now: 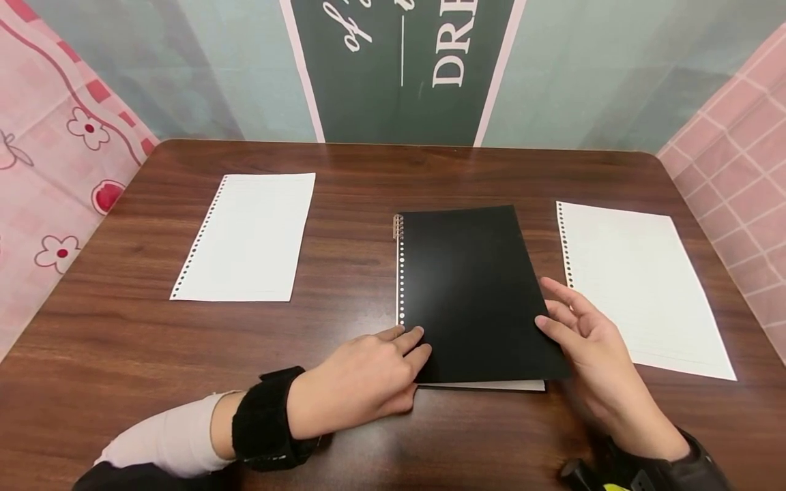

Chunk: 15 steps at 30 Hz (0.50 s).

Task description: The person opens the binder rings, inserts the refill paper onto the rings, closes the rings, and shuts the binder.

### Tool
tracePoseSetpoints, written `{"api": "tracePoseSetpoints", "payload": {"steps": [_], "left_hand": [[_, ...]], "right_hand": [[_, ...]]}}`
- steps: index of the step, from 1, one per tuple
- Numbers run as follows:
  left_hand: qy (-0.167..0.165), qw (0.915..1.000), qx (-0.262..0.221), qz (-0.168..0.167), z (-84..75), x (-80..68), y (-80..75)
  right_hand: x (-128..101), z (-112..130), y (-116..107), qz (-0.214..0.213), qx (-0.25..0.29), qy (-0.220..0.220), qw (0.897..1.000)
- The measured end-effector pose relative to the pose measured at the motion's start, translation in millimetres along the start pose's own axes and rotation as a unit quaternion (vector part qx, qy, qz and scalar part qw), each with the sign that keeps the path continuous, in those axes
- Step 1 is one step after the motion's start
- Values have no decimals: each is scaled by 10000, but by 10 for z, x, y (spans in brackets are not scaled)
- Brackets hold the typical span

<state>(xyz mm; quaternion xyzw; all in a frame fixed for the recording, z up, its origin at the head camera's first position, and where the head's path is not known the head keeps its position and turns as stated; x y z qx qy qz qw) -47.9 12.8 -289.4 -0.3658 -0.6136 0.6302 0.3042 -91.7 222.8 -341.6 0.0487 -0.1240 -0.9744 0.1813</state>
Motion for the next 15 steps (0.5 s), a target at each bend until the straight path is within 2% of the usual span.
{"api": "tracePoseSetpoints", "payload": {"steps": [4,7,15], "left_hand": [[-125,9999,-93,-62,-4,-2,-21],[-249,9996,17,-140,-31,-1,-34],[-496,9963,200,-669,-84,-9,-145]], "right_hand": [[-16,-27,61,50,157,165,9997],[-45,-13,93,22,241,172,9996],[-66,105,222,145,353,-143,9992]]}}
Point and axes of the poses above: each hand's wrist, its own x-axis towards the middle knuckle, its own y-axis out of the palm, z = x × y, the point moved 10 cm from there along x, towards the middle knuckle, and after that the axes turned 13 degrees about z, right-handed, at the moved point
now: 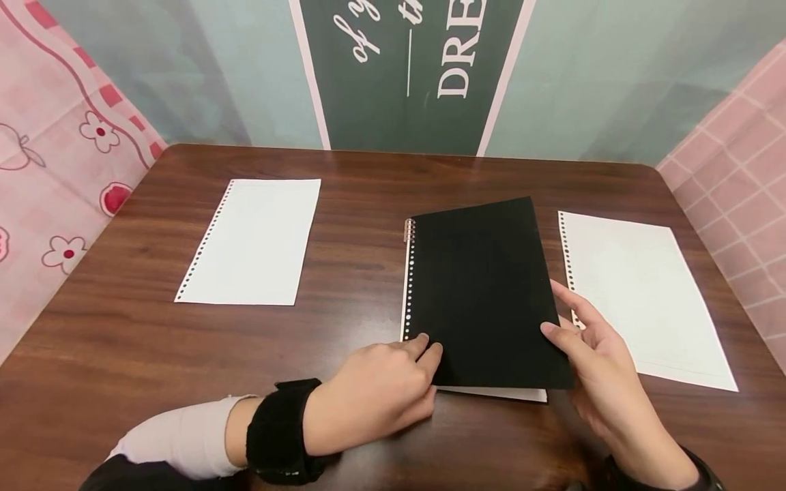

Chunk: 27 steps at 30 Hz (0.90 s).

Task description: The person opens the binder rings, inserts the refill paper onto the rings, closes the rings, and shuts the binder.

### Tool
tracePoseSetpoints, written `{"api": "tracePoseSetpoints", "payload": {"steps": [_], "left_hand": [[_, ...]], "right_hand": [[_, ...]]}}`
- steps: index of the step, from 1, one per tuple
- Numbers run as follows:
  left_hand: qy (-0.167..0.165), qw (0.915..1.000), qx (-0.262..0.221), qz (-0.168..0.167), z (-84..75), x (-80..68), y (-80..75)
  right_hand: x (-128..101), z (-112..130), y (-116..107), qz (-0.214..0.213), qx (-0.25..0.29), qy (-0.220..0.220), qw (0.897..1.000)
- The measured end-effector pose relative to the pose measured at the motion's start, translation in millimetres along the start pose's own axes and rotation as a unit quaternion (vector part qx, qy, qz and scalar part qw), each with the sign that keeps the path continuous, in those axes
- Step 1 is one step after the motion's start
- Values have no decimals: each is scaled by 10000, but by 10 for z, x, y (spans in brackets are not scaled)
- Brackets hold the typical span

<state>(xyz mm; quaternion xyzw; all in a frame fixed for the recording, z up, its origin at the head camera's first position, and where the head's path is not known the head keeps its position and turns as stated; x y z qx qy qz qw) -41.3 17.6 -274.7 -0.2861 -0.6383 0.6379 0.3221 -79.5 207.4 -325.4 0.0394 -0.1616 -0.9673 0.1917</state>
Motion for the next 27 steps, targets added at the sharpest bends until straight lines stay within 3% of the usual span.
{"api": "tracePoseSetpoints", "payload": {"steps": [6,12,22,27], "left_hand": [[-200,9997,-85,109,2,21,-49],[-335,9993,-51,-131,10,6,-114],[-191,9997,-131,51,5,15,-103],[-190,9998,-86,-54,23,1,-105]], "right_hand": [[35,44,87,85,-61,81,9999],[76,79,180,101,-23,127,9999],[154,154,343,381,-375,-154,9985],[183,183,426,636,-296,-371,9968]]}}
Point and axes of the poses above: each hand's wrist, its own x-axis towards the middle knuckle, its own y-axis out of the palm, z = x × y, the point moved 10 cm from there along x, towards the middle knuckle, and after that the axes turned 13 degrees about z, right-handed, at the moved point
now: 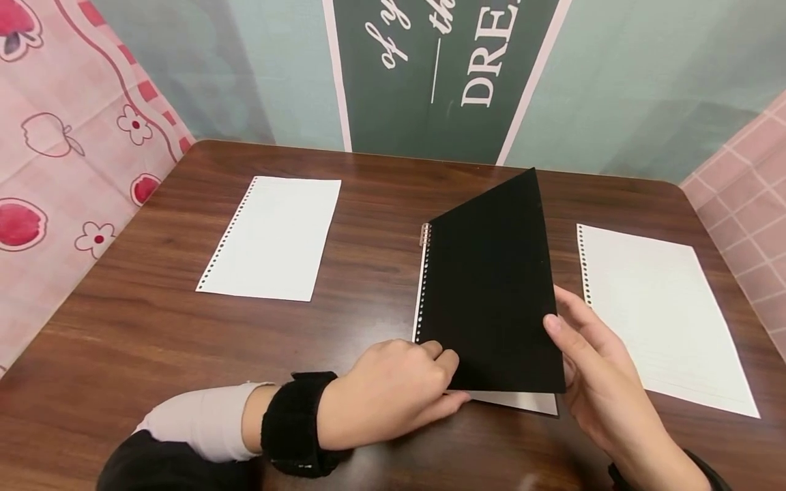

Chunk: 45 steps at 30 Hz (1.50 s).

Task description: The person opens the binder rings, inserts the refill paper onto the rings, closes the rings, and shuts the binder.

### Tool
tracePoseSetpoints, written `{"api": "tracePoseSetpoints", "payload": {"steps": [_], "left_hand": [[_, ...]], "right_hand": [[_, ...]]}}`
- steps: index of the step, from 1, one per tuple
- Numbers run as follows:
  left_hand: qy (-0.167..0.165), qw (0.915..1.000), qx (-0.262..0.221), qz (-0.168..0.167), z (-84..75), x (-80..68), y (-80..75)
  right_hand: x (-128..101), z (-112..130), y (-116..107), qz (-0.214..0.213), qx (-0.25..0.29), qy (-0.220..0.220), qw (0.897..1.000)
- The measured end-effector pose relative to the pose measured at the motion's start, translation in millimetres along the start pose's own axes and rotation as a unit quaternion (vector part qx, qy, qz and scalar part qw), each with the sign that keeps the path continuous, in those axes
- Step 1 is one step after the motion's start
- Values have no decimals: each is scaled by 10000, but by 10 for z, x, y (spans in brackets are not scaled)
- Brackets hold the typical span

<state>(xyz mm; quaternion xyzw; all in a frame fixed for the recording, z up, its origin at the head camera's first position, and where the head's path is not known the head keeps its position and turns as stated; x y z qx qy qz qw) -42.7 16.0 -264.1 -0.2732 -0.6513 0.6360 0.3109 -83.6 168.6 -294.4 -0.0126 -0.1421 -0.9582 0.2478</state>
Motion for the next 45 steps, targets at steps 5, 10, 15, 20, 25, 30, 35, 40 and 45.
{"api": "tracePoseSetpoints", "payload": {"steps": [5,10,15,20,25,30,35,40,45], "left_hand": [[-31,9997,95,-235,18,-30,-30],[-67,9972,244,-707,25,-79,-94],[-66,9956,265,-895,31,-105,-141],[-130,9980,-3,-616,86,-114,-140],[-186,9973,-181,-684,145,-151,-173],[-160,9934,-338,-1084,190,-200,-280],[-260,9945,-255,-978,256,-233,-322],[-301,9948,-118,-971,310,-273,-366],[-364,9939,-74,-1042,369,-330,-412]], "right_hand": [[44,45,90,279,84,-267,9992],[101,84,192,449,-112,-532,9975],[164,88,347,694,-308,-418,9962],[237,122,532,1068,-855,-229,9903],[307,204,675,1191,-1564,-346,9799],[356,194,826,1334,-1802,-324,9740],[394,152,947,1410,-1947,-177,9705],[440,148,1055,1507,-2393,-232,9589],[483,60,1055,1571,-2818,-77,9465]]}}
Point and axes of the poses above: each hand's wrist, its own x-axis towards the middle knuckle, its own y-axis out of the palm, z = x × y, the point moved 10 cm from there along x, towards the middle knuckle, and after that the axes turned 13 degrees about z, right-handed, at the moved point
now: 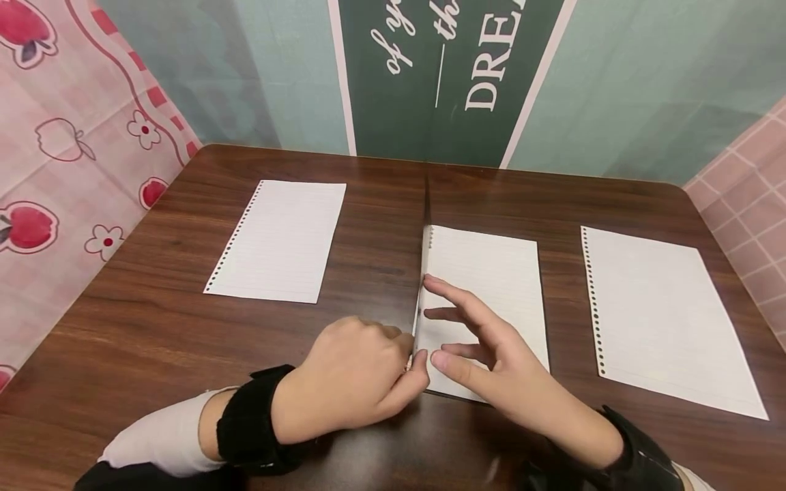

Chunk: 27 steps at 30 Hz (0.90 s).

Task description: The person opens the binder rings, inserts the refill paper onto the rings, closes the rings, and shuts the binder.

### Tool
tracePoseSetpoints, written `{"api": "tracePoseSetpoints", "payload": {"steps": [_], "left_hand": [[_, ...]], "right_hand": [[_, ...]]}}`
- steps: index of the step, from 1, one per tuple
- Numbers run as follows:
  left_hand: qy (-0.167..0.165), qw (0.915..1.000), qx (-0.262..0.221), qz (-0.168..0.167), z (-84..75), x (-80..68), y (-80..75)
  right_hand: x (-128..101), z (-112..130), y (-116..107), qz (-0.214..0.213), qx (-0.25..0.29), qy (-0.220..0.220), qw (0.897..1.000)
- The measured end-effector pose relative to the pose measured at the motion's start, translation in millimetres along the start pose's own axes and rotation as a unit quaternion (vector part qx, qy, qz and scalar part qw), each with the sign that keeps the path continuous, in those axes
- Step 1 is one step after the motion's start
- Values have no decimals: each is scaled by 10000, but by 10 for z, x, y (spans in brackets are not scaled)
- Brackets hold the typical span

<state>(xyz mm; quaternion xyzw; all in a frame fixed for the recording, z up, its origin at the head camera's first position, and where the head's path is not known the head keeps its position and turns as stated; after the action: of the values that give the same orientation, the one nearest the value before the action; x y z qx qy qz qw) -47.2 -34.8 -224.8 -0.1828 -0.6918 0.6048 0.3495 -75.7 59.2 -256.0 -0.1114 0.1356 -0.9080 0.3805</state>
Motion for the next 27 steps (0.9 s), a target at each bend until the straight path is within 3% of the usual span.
{"api": "tracePoseSetpoints", "payload": {"steps": [3,6,11,15,21,27], "left_hand": [[-34,10000,66,-33,23,-41,-37],[-105,9999,92,-40,52,-78,-56],[-248,9997,-20,-75,94,-133,-63],[-354,9988,-291,-192,140,-186,-91],[-587,9942,-869,-237,264,-256,-164],[-787,9872,-1281,-525,424,-359,-302]], "right_hand": [[8,-152,-72,-73,-391,360,9986],[2,-334,-220,-199,-1122,862,9897],[-44,-578,-549,-253,-2479,1652,9543],[-97,-751,-780,-49,-3212,2152,9222],[-187,-1053,-928,606,-3369,2914,8933],[-259,-1201,-937,1044,-3182,3231,8851]]}}
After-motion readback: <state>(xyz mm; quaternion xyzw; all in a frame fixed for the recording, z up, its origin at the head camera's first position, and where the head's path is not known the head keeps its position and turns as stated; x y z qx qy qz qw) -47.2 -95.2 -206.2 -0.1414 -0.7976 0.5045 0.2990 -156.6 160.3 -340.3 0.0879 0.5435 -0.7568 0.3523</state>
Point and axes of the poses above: each hand's wrist, its own x-axis towards the middle knuckle, its own y-axis out of the palm, z = x × y, the point moved 10 cm from there along x, towards the middle knuckle, and after that the axes turned 13 degrees about z, right-handed, at the moved point
